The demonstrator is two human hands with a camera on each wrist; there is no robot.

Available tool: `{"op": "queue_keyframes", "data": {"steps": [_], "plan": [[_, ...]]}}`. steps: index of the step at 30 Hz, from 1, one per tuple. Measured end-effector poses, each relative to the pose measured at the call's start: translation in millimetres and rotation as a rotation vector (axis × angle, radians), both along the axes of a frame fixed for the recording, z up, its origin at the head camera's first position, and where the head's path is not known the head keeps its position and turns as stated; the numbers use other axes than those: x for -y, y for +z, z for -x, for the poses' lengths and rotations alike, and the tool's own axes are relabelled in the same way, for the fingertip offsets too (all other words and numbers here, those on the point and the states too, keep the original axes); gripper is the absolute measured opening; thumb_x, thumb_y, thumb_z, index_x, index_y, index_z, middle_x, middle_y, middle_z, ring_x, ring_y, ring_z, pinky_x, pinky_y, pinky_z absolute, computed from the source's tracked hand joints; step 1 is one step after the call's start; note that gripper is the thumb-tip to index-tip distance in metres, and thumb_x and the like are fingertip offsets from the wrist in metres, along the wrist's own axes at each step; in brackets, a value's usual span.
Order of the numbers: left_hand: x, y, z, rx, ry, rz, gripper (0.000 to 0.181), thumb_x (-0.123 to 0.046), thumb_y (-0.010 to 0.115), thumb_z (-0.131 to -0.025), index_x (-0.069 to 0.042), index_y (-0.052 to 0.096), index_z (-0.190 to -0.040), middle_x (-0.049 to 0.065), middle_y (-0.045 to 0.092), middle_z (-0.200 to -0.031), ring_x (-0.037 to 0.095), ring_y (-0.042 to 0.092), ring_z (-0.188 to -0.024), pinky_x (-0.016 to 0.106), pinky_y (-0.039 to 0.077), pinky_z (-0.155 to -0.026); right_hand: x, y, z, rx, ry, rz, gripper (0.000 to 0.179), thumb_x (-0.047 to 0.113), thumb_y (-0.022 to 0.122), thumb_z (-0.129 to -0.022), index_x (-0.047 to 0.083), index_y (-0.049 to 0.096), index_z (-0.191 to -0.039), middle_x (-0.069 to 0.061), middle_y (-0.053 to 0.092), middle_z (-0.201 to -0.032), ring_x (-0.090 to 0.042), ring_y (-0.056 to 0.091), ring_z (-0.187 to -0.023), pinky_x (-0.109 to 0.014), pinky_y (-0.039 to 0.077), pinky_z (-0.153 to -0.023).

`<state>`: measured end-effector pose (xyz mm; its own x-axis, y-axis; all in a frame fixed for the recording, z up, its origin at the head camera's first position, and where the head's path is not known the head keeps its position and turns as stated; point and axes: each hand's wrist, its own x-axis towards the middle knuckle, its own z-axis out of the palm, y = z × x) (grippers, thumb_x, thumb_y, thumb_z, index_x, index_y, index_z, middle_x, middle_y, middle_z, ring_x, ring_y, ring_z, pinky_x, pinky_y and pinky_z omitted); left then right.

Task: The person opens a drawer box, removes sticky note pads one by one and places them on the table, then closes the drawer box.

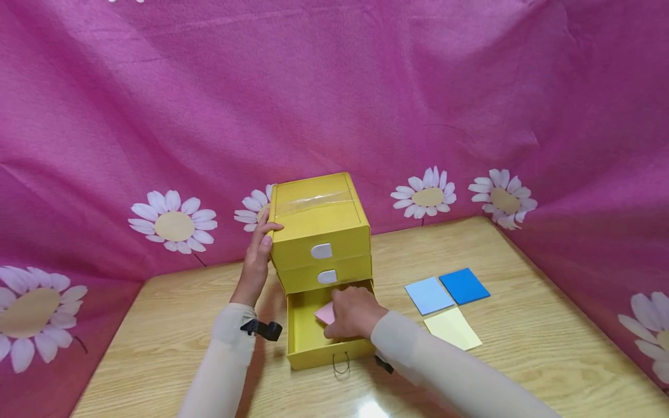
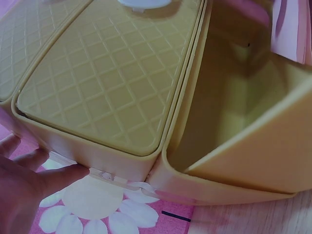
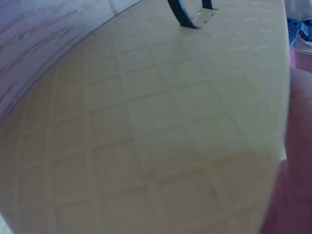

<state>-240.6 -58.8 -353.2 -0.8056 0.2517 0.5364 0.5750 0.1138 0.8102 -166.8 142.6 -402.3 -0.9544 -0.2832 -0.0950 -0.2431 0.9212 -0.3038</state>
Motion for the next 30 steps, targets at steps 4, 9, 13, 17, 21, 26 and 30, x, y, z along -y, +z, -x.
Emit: {"op": "queue_keyframes", "data": {"steps": [4,9,13,17,21,26,30], "plan": [[0.1,-0.2,0.1,0.009,-0.001,0.005,0.032,-0.018,0.037,-0.099,-0.003,0.051,-0.123,0.018,0.014,-0.159,0.031,0.016,-0.145,0.059,0.019,-0.111,-1.0,2.7,-3.8,0.004,0.003,0.023,0.034,0.036,0.076,-0.064,0.017,0.052,-0.080,0.004,0.053,-0.064,-0.014,0.050,-0.057,-0.029,0.041,-0.052],[1.1,-1.3,-0.5,0.025,0.001,0.008,0.032,-0.018,0.037,-0.099,-0.004,0.051,-0.124,0.015,0.014,-0.160,0.030,0.016,-0.145,0.059,0.019,-0.111,-2.1,4.9,-6.5,-0.003,0.016,0.043,0.034,0.035,0.076,-0.065,0.016,0.051,-0.081,0.003,0.052,-0.064,-0.014,0.049,-0.056,-0.028,0.040,-0.052],[1.8,-1.1,-1.5,0.025,0.004,0.012,0.032,-0.019,0.037,-0.100,-0.004,0.051,-0.124,0.015,0.013,-0.160,0.031,0.016,-0.145,0.060,0.020,-0.110,-2.4,6.2,-8.4,-0.011,0.023,0.052,0.033,0.034,0.075,-0.065,0.016,0.051,-0.080,0.003,0.052,-0.063,-0.013,0.048,-0.054,-0.028,0.040,-0.050],[2.2,-2.3,-1.2,0.018,0.002,0.009,0.031,-0.017,0.037,-0.100,-0.003,0.051,-0.124,0.016,0.013,-0.160,0.031,0.015,-0.145,0.060,0.020,-0.110,-2.1,8.3,-9.9,-0.004,0.013,0.057,0.032,0.033,0.074,-0.065,0.016,0.051,-0.079,0.003,0.051,-0.061,-0.013,0.047,-0.053,-0.028,0.039,-0.049],[2.0,-3.0,-0.2,0.008,-0.004,-0.005,0.030,-0.017,0.037,-0.100,-0.003,0.051,-0.124,0.017,0.014,-0.159,0.031,0.013,-0.145,0.060,0.019,-0.110,-2.3,9.5,-10.2,-0.004,0.007,0.061,0.030,0.031,0.074,-0.066,0.016,0.051,-0.078,0.003,0.051,-0.060,-0.013,0.047,-0.052,-0.028,0.037,-0.048],[0.9,-2.4,0.5,0.009,-0.016,-0.019,0.030,-0.017,0.038,-0.100,-0.003,0.051,-0.124,0.017,0.013,-0.160,0.031,0.012,-0.146,0.060,0.018,-0.111,-4.0,10.2,-10.9,-0.014,0.025,0.075,0.030,0.032,0.074,-0.068,0.016,0.052,-0.079,0.004,0.051,-0.060,-0.013,0.047,-0.053,-0.028,0.038,-0.048],[0.1,-2.0,1.5,0.018,-0.024,-0.020,0.031,-0.017,0.038,-0.100,-0.003,0.051,-0.124,0.016,0.013,-0.160,0.029,0.013,-0.146,0.059,0.019,-0.111,-6.3,12.6,-12.0,-0.027,0.034,0.083,0.029,0.032,0.074,-0.068,0.017,0.051,-0.078,0.004,0.051,-0.061,-0.013,0.048,-0.054,-0.028,0.039,-0.049]]}}
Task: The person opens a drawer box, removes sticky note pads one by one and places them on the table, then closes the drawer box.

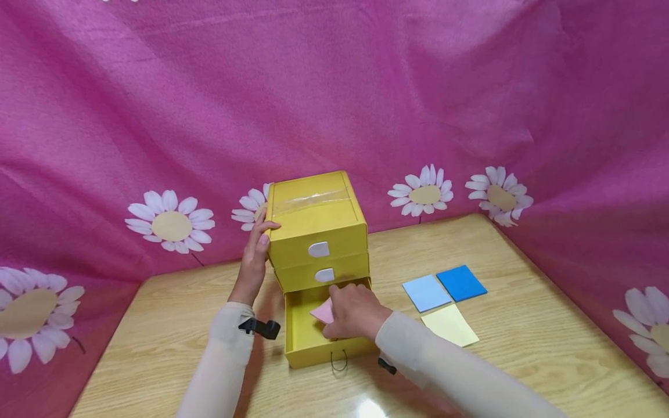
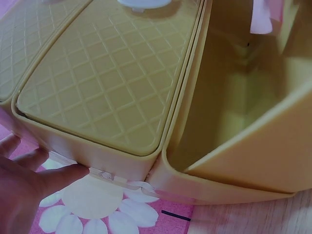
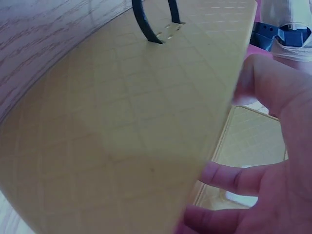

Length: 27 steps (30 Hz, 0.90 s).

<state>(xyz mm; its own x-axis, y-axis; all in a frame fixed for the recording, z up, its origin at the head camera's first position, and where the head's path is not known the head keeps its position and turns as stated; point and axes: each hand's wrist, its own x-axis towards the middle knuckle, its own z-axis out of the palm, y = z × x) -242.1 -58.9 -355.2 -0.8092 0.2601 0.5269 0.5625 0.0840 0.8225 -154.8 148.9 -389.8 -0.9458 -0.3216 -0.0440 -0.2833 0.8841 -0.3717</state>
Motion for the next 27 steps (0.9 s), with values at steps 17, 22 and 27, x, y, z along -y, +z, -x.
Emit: {"op": "queue_keyframes", "data": {"steps": [17,22,27], "plan": [[-0.8,1.4,0.9,-0.021,0.009,0.004,0.032,-0.017,0.037,-0.100,0.000,0.051,-0.124,0.019,0.014,-0.159,0.032,0.015,-0.145,0.059,0.018,-0.111,-9.9,20.4,-11.6,-0.054,0.030,0.003,0.032,0.033,0.074,-0.067,0.015,0.052,-0.083,0.005,0.049,-0.060,-0.012,0.044,-0.053,-0.028,0.037,-0.050],[-0.9,0.7,1.0,-0.013,0.012,0.003,0.032,-0.018,0.037,-0.099,-0.002,0.051,-0.123,0.019,0.014,-0.159,0.032,0.014,-0.145,0.059,0.018,-0.111,-14.2,25.7,-14.9,-0.057,0.012,-0.022,0.036,0.034,0.075,-0.067,0.015,0.051,-0.087,0.004,0.049,-0.061,-0.015,0.046,-0.057,-0.030,0.038,-0.053],[-1.1,0.8,0.4,-0.008,0.010,0.003,0.032,-0.019,0.038,-0.100,-0.002,0.051,-0.124,0.018,0.014,-0.159,0.031,0.014,-0.145,0.059,0.018,-0.111,-21.3,29.2,-19.3,-0.071,-0.007,-0.029,0.040,0.034,0.076,-0.066,0.015,0.050,-0.090,0.002,0.048,-0.063,-0.017,0.046,-0.059,-0.032,0.038,-0.054]]}}
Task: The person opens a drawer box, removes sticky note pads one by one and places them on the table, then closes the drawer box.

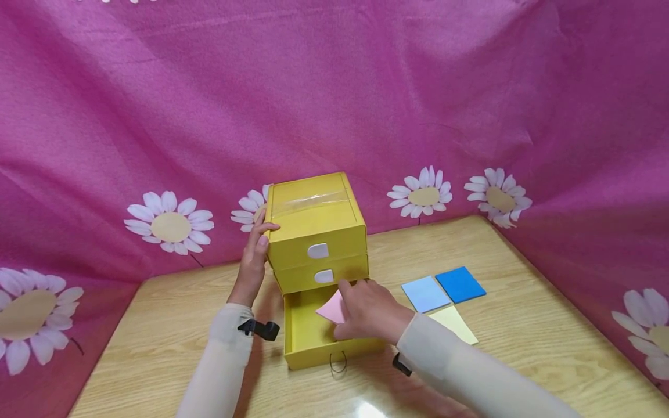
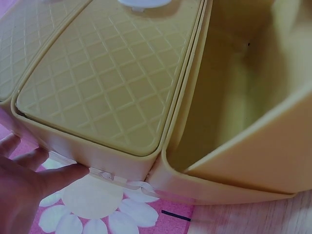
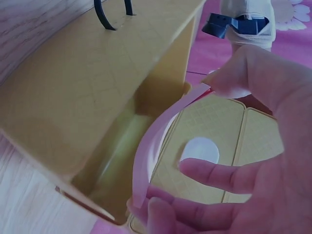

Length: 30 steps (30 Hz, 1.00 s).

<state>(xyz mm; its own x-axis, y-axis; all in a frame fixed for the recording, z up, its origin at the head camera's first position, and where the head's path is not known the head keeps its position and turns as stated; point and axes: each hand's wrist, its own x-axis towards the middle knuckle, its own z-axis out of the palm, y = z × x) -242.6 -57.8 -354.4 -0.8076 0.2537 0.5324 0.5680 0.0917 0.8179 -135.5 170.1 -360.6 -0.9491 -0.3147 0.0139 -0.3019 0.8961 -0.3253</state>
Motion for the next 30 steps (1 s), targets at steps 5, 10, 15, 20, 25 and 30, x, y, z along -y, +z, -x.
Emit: {"op": "queue_keyframes", "data": {"steps": [5,10,15,20,25,30], "plan": [[0.0,0.6,0.4,0.006,0.002,-0.003,0.031,-0.019,0.038,-0.100,-0.004,0.052,-0.123,0.016,0.014,-0.159,0.030,0.014,-0.145,0.060,0.018,-0.111,-9.5,4.1,-4.1,-0.011,-0.015,0.004,0.042,0.031,0.076,-0.065,0.014,0.050,-0.093,0.002,0.047,-0.065,-0.017,0.046,-0.061,-0.032,0.038,-0.055],[1.1,-4.1,4.0,0.013,0.010,0.001,0.032,-0.023,0.039,-0.100,-0.007,0.052,-0.124,0.012,0.015,-0.160,0.027,0.014,-0.145,0.060,0.017,-0.111,-18.2,7.6,-8.0,0.004,-0.040,0.008,0.044,0.031,0.076,-0.066,0.013,0.050,-0.097,0.000,0.047,-0.069,-0.018,0.046,-0.065,-0.032,0.038,-0.056],[2.1,-5.5,3.3,0.007,0.004,0.005,0.032,-0.023,0.039,-0.100,-0.006,0.052,-0.124,0.013,0.014,-0.160,0.029,0.013,-0.145,0.061,0.016,-0.111,-26.3,8.5,-11.1,-0.024,-0.051,-0.004,0.044,0.031,0.075,-0.066,0.013,0.049,-0.097,0.000,0.046,-0.069,-0.018,0.045,-0.065,-0.032,0.038,-0.055],[2.1,-0.9,-0.6,0.005,0.000,0.012,0.031,-0.018,0.038,-0.101,-0.005,0.051,-0.125,0.016,0.013,-0.160,0.032,0.012,-0.146,0.062,0.016,-0.110,-34.6,9.8,-14.0,-0.046,-0.074,-0.008,0.049,0.031,0.076,-0.065,0.011,0.051,-0.103,0.000,0.046,-0.070,-0.018,0.045,-0.065,-0.031,0.038,-0.055],[1.5,-0.8,-0.6,0.007,-0.009,0.009,0.031,-0.017,0.038,-0.100,-0.002,0.051,-0.125,0.016,0.013,-0.160,0.033,0.011,-0.146,0.062,0.016,-0.111,-46.5,9.8,-17.1,-0.072,-0.093,-0.009,0.049,0.029,0.075,-0.064,0.010,0.050,-0.102,-0.001,0.045,-0.068,-0.018,0.044,-0.063,-0.032,0.037,-0.053],[1.6,-0.3,-1.2,0.010,-0.014,0.001,0.033,-0.018,0.038,-0.100,-0.001,0.050,-0.125,0.016,0.012,-0.160,0.032,0.011,-0.146,0.060,0.015,-0.111,-59.9,6.6,-19.4,-0.048,-0.138,0.002,0.052,0.031,0.078,-0.065,0.010,0.050,-0.104,-0.001,0.046,-0.069,-0.018,0.045,-0.063,-0.031,0.037,-0.053]]}}
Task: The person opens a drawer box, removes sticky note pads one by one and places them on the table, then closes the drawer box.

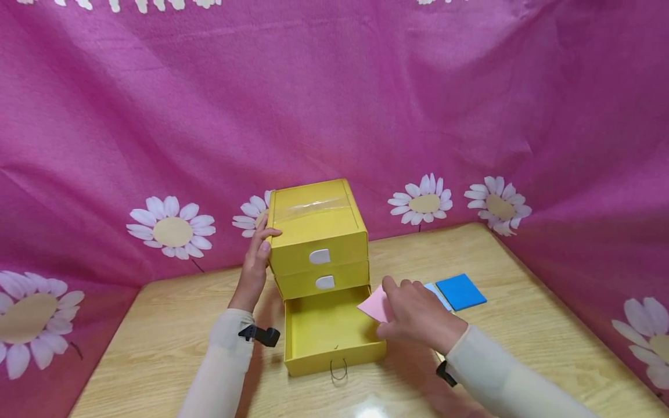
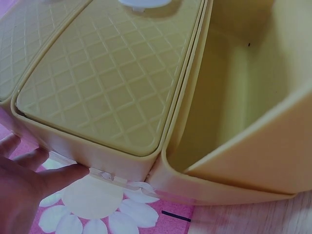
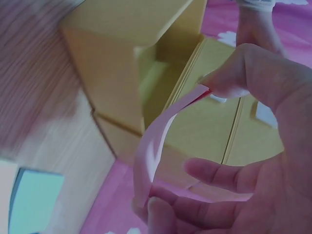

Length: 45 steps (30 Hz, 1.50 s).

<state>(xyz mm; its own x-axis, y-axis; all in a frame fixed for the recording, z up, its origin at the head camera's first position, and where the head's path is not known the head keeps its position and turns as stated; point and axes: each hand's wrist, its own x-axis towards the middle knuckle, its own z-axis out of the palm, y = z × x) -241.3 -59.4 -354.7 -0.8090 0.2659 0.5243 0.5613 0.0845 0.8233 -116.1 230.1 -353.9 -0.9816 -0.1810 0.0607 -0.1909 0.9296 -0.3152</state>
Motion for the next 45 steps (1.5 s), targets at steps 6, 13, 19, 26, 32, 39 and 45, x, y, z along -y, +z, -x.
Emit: {"op": "queue_keyframes", "data": {"steps": [6,13,19,26,32,39,45], "plan": [[0.3,-0.7,-0.5,0.004,0.001,-0.005,0.032,-0.017,0.038,-0.100,-0.002,0.050,-0.125,0.015,0.013,-0.160,0.032,0.013,-0.145,0.061,0.018,-0.111,-17.0,-4.0,-3.1,0.016,-0.038,0.031,0.047,0.034,0.079,-0.068,0.010,0.049,-0.093,-0.004,0.047,-0.070,-0.018,0.045,-0.061,-0.030,0.036,-0.050],[0.0,-0.8,0.5,-0.005,0.009,0.004,0.033,-0.019,0.038,-0.100,-0.002,0.050,-0.125,0.016,0.014,-0.160,0.032,0.013,-0.145,0.062,0.016,-0.110,-30.9,-4.4,-4.9,-0.001,-0.036,0.015,0.045,0.027,0.079,-0.065,0.009,0.049,-0.093,-0.003,0.048,-0.073,-0.018,0.045,-0.063,-0.030,0.039,-0.053],[1.0,-5.0,0.1,0.001,0.007,0.011,0.032,-0.019,0.038,-0.100,-0.003,0.051,-0.125,0.015,0.013,-0.160,0.031,0.012,-0.146,0.062,0.015,-0.111,-37.8,-9.8,-7.5,-0.031,-0.035,0.005,0.041,0.028,0.077,-0.065,0.010,0.048,-0.089,-0.002,0.045,-0.070,-0.017,0.042,-0.060,-0.029,0.035,-0.051],[-0.9,-4.7,0.2,0.002,0.001,0.001,0.032,-0.020,0.038,-0.100,-0.003,0.051,-0.125,0.017,0.013,-0.160,0.032,0.012,-0.145,0.062,0.018,-0.110,-47.4,-13.5,-9.2,-0.070,-0.062,-0.032,0.037,0.025,0.073,-0.063,0.009,0.047,-0.085,-0.001,0.043,-0.065,-0.018,0.042,-0.058,-0.029,0.033,-0.050],[-2.0,-3.8,0.6,-0.002,0.001,-0.001,0.033,-0.020,0.038,-0.100,-0.002,0.050,-0.125,0.016,0.014,-0.159,0.031,0.012,-0.146,0.061,0.018,-0.111,-58.4,-16.4,-10.3,-0.093,-0.059,-0.043,0.035,0.025,0.073,-0.064,0.010,0.047,-0.082,0.000,0.042,-0.065,-0.018,0.041,-0.063,-0.030,0.033,-0.053],[-2.1,-2.9,-0.9,0.011,0.004,-0.004,0.032,-0.020,0.038,-0.100,-0.003,0.051,-0.125,0.013,0.014,-0.160,0.030,0.013,-0.145,0.060,0.018,-0.111,-71.5,-21.9,-11.2,-0.016,-0.077,-0.057,0.044,0.033,0.078,-0.066,0.007,0.050,-0.088,-0.002,0.044,-0.069,-0.019,0.042,-0.065,-0.032,0.035,-0.054],[-0.7,-0.6,-1.6,0.005,0.016,0.012,0.032,-0.020,0.037,-0.101,-0.004,0.050,-0.125,0.015,0.013,-0.160,0.031,0.012,-0.146,0.062,0.016,-0.110,-83.5,-27.5,-10.6,0.021,-0.097,-0.058,0.043,0.035,0.078,-0.067,0.007,0.049,-0.085,-0.002,0.044,-0.069,-0.019,0.042,-0.062,-0.032,0.034,-0.053]]}}
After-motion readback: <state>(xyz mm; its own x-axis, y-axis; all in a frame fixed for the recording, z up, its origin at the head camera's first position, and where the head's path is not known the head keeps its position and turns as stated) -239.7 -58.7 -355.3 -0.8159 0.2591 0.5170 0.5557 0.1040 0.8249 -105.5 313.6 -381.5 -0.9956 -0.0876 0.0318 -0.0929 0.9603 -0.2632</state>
